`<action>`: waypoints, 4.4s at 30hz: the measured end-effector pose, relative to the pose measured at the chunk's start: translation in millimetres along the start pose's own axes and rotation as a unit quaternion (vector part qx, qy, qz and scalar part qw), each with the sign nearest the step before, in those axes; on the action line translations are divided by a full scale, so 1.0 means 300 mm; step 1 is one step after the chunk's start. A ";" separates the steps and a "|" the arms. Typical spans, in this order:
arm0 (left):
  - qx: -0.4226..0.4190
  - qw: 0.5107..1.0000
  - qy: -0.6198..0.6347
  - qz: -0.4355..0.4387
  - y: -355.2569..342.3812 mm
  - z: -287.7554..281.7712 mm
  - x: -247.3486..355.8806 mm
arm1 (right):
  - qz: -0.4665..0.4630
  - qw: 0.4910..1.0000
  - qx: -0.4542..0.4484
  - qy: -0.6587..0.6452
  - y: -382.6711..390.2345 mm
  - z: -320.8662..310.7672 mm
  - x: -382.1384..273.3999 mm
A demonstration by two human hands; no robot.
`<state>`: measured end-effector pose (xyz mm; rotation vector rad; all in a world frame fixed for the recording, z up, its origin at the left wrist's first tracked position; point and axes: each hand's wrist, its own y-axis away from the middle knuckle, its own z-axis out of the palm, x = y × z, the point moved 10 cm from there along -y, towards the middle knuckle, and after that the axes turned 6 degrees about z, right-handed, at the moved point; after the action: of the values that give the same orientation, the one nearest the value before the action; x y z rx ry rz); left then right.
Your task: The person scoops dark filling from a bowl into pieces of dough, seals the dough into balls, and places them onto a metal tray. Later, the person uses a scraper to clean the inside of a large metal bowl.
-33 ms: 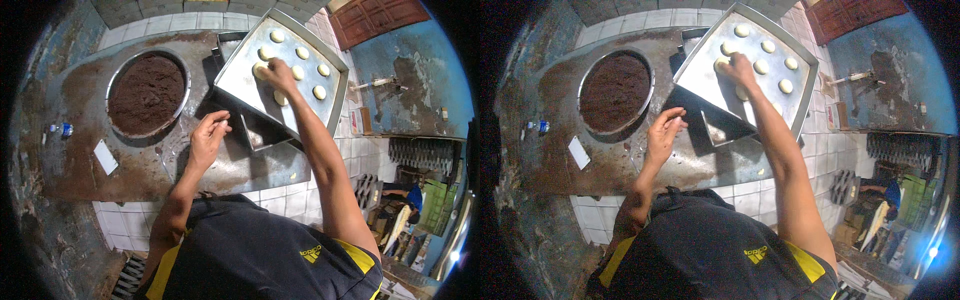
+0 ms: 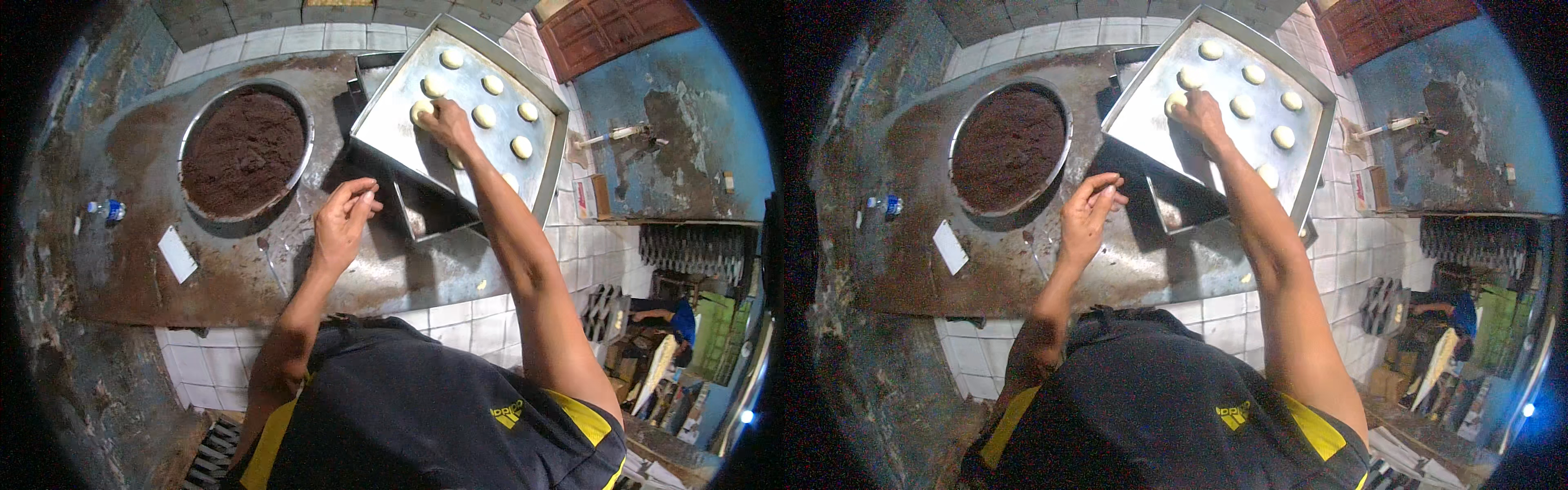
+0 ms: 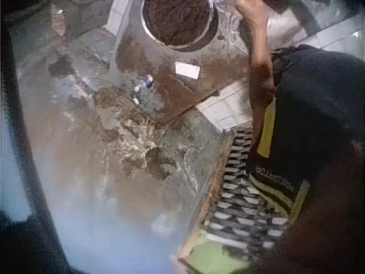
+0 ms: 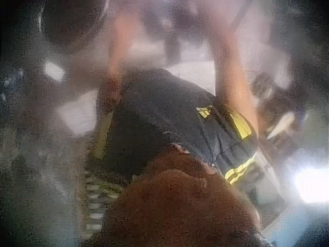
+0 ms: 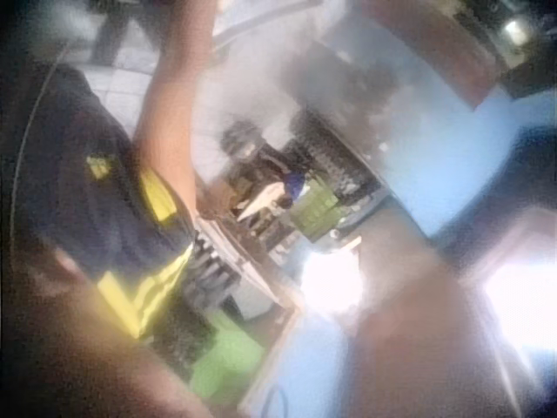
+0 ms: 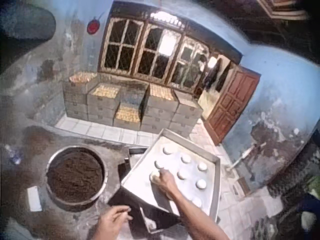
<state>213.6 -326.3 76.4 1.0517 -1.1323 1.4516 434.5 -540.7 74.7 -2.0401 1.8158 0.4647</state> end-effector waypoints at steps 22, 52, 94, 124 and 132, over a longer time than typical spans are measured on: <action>0.182 0.971 0.071 -0.135 0.756 -0.098 -0.086 | 0.048 0.809 -0.118 -0.574 1.326 0.129 -0.330; 0.158 0.974 -0.144 -0.074 0.199 -1.443 0.013 | -0.098 0.945 -0.290 0.119 0.349 1.136 -1.120; -0.175 0.979 -0.069 0.083 0.735 0.162 0.161 | 0.122 0.878 0.128 -0.444 1.600 -0.056 -0.289; -0.004 0.990 0.136 0.049 -0.226 0.042 0.048 | 0.049 0.985 -0.016 -0.164 0.215 -0.032 -0.209; 0.004 0.990 -0.133 0.046 -0.261 -0.313 0.009 | -0.211 0.968 -0.082 0.107 0.092 0.273 -0.218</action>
<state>284.6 -226.8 71.6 1.2394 -1.3799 1.4182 399.4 -447.2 32.4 -2.5922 1.4219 0.2858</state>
